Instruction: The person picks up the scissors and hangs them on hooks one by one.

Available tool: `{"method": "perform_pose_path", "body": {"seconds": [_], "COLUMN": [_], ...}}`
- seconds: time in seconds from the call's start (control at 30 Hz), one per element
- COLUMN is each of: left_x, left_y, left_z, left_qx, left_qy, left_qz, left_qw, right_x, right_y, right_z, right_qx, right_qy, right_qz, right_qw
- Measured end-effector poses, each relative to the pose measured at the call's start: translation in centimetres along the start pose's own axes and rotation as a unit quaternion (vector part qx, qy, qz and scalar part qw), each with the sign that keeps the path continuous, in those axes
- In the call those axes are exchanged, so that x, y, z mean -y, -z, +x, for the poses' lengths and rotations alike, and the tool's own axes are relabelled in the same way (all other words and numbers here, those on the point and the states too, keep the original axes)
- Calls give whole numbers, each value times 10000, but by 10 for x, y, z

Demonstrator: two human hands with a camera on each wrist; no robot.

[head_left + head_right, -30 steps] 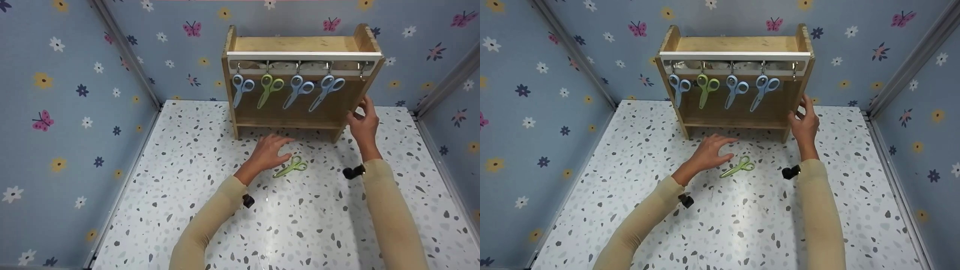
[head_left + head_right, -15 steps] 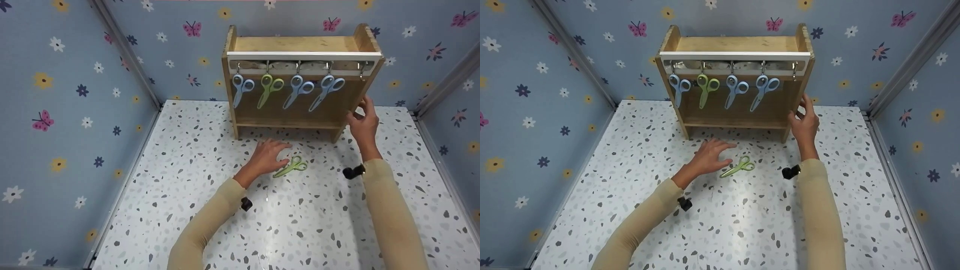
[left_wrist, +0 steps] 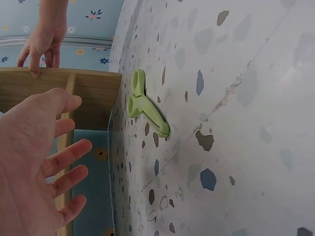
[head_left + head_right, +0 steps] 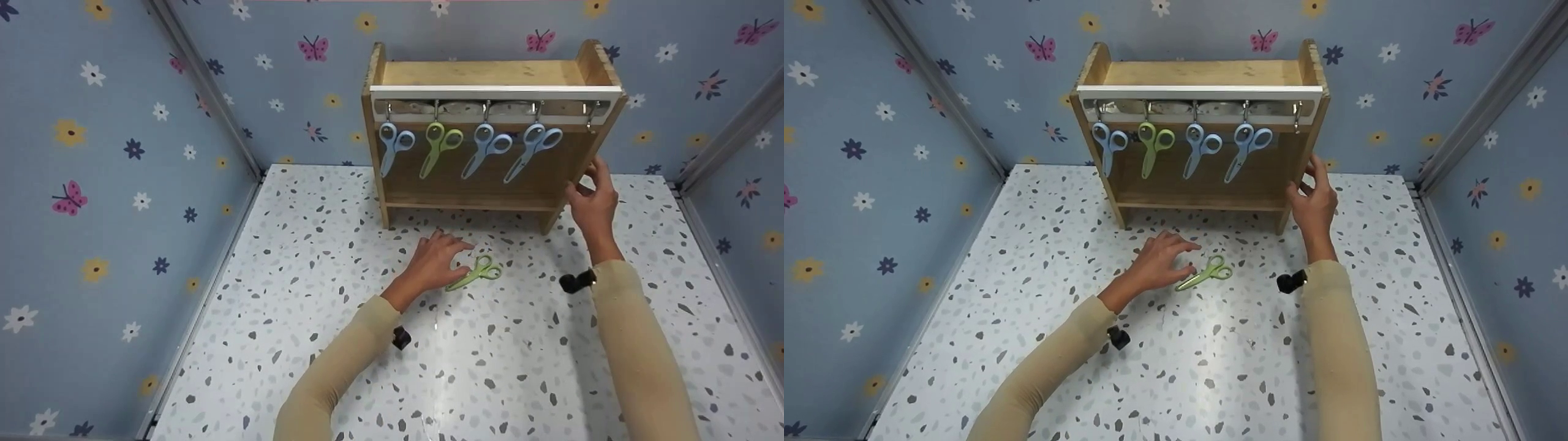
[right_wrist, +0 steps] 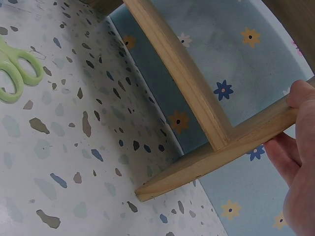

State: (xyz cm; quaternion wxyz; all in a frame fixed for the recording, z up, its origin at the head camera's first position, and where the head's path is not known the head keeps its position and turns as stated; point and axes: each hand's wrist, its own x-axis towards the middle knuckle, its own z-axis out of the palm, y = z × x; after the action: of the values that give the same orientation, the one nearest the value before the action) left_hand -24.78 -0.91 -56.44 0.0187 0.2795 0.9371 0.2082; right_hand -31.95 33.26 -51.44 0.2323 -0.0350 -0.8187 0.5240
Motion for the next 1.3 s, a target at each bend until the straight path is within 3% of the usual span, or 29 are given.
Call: {"method": "perform_pose_path", "body": {"seconds": [0.6, 1.3], "left_x": [3, 6], "left_y": [-22, -34], "left_z": [-6, -6], "left_qx": [238, 585], "left_qy": [81, 176], "left_qz": [58, 369], "left_qw": [9997, 9974], "right_x": [1, -1], "right_y": [1, 0], "right_z": [0, 2], "right_qx": [62, 35], "right_qy": [-50, -88], "right_qz": [59, -49], "right_qw": [10000, 9999]}}
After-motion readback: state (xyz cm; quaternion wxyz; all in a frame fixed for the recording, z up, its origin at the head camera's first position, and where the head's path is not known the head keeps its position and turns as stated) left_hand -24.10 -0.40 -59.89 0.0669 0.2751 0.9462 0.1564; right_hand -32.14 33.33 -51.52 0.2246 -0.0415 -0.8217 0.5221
